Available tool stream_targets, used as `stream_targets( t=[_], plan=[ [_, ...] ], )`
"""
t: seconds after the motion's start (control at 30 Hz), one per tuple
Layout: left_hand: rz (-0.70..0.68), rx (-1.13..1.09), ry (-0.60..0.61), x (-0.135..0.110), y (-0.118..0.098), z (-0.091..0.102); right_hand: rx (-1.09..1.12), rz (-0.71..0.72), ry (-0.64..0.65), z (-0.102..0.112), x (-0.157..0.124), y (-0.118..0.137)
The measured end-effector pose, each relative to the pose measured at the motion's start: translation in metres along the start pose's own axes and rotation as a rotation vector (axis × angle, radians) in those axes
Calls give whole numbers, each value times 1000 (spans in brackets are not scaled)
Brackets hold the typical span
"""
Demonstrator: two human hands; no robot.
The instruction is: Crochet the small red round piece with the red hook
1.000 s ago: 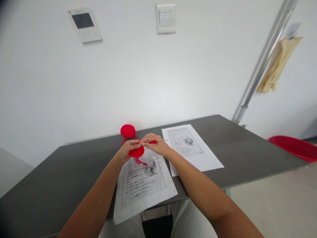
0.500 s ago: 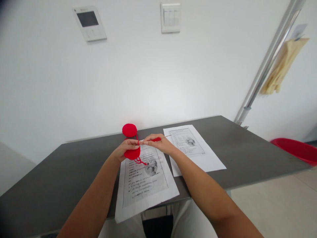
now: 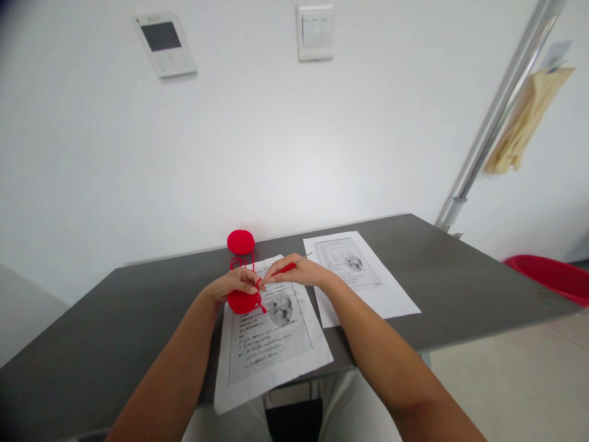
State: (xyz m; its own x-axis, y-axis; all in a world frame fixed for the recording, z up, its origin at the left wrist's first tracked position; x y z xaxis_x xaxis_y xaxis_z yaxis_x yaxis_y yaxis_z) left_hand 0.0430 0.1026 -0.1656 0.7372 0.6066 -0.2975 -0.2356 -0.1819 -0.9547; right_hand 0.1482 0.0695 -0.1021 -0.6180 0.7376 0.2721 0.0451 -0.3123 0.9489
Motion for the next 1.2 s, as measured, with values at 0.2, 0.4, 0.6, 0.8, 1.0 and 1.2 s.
stream_targets(
  t=[0.2,0.4,0.6,0.8,1.0,1.2],
  plan=[
    [65,85,136,3,12,-8,-25,-41,72,-6,0,-2],
    [75,147,162,4,15,-10,-37,-69,123,-10,-1,-5],
    [60,115,180,2,13,-11,5,-65,110,-8,-1,-4],
    [67,142,181,1,10,-16,-54,-88,142,-13,-3,-2],
    [79,168,174,2,10,-18,-34,-107,146,-12,-3,-3],
    [54,104,129,2,12,-8,62,-72,82,-6,-1,-6]
  ],
)
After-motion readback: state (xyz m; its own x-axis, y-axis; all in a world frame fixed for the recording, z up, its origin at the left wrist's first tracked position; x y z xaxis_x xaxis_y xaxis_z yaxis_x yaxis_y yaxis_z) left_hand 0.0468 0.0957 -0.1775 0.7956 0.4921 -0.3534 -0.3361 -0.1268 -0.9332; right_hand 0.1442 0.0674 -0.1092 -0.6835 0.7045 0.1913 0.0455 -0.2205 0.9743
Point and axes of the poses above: each hand's wrist, its own x-axis towards the middle knuckle, its own z-axis out of the back of the hand, y = z × x, the point moved 9 cm from there along x, towards the middle knuckle, and after that the axes turned 6 degrees about x, right-handed, at the moved point
